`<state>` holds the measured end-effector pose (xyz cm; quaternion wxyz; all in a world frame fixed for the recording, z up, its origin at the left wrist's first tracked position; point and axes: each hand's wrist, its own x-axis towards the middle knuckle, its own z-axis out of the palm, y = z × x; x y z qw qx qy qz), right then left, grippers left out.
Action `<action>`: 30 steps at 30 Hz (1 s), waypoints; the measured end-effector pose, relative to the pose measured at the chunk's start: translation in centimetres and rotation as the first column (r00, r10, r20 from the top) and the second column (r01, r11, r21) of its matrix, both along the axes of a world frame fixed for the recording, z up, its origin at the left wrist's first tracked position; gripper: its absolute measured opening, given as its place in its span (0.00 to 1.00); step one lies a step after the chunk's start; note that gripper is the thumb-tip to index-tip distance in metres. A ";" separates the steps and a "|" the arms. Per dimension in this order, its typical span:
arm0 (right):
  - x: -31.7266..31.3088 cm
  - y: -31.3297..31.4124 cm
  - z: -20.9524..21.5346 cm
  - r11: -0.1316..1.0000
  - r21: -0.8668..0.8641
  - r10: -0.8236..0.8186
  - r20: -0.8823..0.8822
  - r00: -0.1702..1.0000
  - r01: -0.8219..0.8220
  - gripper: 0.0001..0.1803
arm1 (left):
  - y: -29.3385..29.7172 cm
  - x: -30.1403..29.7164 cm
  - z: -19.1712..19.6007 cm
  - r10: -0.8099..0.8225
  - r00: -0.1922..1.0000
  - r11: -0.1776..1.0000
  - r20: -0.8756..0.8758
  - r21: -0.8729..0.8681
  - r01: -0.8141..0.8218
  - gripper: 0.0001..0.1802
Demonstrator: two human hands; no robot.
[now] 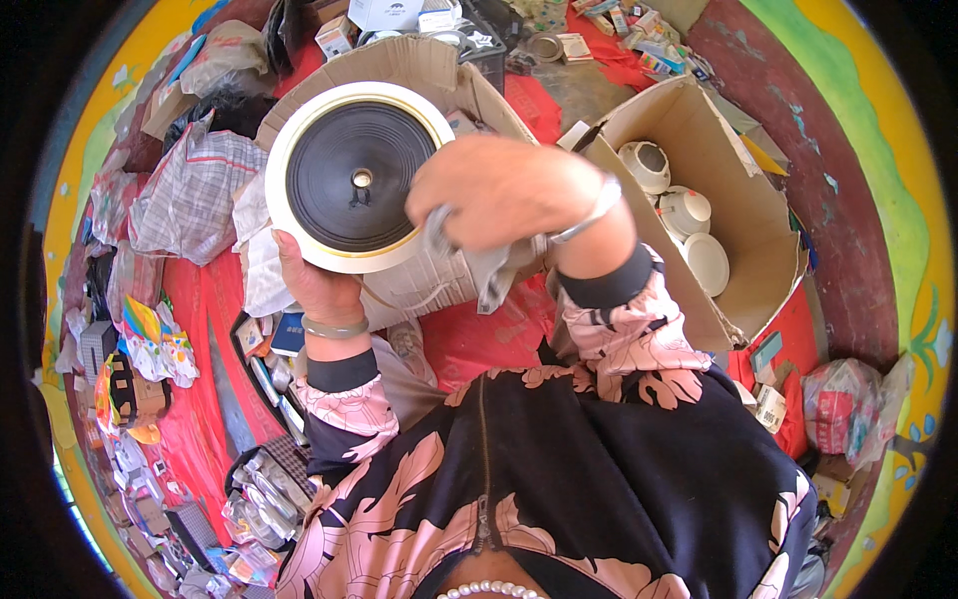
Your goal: The person cleans a circular speaker component by wiping the white frame and the black inner cone with a cloth.
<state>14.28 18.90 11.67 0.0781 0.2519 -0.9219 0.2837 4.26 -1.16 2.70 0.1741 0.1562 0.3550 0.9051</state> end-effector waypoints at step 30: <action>-2.6 -5.5 -2.7 0.997 -0.077 -0.019 0.068 0.997 0.024 0.11 | -0.7 -0.2 -0.3 -0.037 0.994 0.996 0.106 0.080 0.028 0.28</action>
